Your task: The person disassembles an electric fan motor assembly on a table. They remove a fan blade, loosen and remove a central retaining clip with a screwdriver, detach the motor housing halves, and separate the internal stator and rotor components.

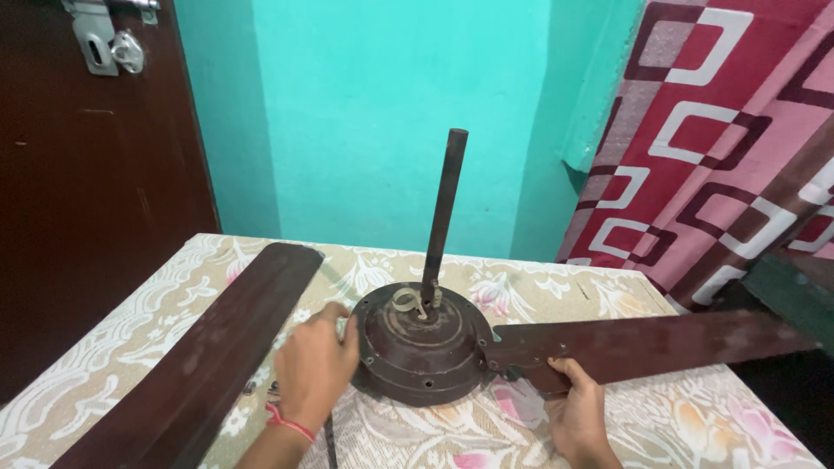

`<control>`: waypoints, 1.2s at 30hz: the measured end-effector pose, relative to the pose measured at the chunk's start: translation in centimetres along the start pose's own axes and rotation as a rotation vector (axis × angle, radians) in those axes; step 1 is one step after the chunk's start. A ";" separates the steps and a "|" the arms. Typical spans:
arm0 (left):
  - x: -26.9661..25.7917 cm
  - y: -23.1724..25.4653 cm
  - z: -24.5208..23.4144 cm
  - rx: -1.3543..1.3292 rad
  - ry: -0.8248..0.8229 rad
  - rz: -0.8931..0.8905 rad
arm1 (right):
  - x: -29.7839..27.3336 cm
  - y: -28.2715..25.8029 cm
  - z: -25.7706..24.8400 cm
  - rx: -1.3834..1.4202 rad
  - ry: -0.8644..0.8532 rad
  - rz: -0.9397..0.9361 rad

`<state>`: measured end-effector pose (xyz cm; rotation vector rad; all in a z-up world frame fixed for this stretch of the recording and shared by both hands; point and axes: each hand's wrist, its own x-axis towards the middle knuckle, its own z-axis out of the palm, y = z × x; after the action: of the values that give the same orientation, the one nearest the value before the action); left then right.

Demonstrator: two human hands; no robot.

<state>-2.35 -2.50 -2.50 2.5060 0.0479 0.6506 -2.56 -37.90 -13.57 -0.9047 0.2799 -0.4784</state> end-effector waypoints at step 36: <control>-3.6 6.8 4.1 -0.495 -0.275 0.224 | -7.5 -1.2 6.8 -0.321 -0.263 0.074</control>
<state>-4.34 -10.95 -3.56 2.1057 -0.4461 0.3421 -6.41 -30.11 -8.32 -1.2528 0.1509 -0.2443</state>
